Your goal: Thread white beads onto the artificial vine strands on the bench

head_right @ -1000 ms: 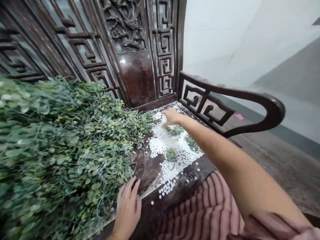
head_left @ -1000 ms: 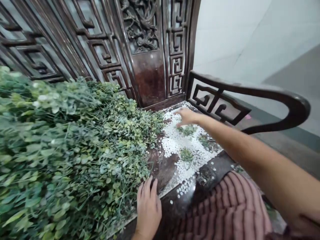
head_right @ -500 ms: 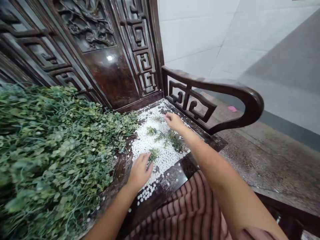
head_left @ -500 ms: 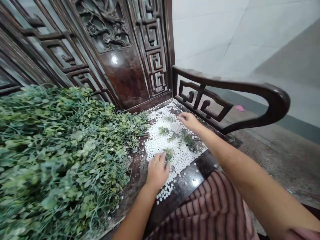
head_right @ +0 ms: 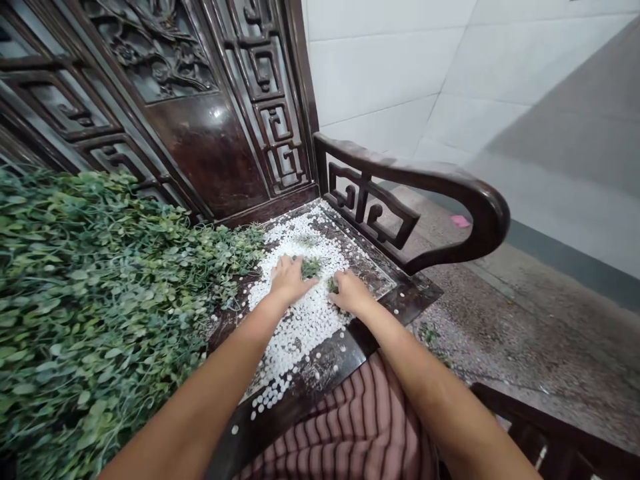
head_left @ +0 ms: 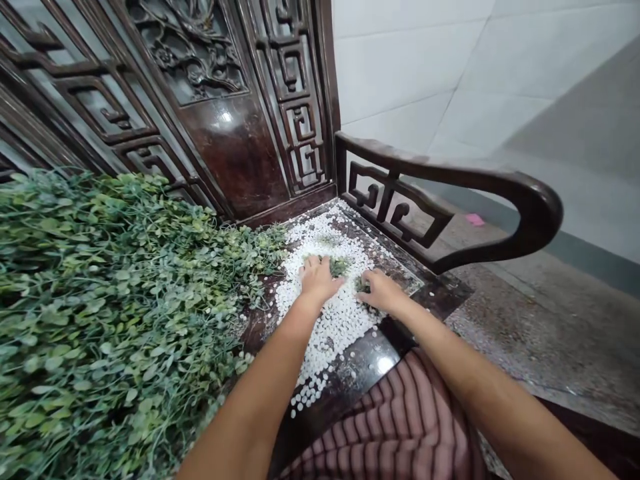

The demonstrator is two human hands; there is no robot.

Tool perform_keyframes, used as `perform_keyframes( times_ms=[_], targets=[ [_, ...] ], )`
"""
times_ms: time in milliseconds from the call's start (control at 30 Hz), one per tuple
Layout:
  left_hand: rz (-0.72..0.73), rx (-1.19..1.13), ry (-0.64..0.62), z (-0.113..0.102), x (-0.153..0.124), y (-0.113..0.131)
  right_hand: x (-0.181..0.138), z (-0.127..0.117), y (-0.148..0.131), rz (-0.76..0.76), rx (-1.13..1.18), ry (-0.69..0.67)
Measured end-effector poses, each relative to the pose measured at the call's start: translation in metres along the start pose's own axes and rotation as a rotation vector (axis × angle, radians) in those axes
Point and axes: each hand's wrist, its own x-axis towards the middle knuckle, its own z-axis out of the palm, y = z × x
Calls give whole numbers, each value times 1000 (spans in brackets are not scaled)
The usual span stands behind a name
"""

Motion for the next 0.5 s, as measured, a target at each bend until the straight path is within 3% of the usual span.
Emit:
perform_keyframes(
  times_ms=[133,300,400,500],
  targets=[
    [18,74,43,1,15,-10,13,-14,13,3,173,-1],
    [-61,-83,60,-22,31,-31,44,-38,14,56,386,28],
    [-190,-194,103,-44,39,-46,76,-45,-6,19,307,82],
    [-245,-104,167,-64,43,-64,111,-39,-30,-25,140,66]
  ],
)
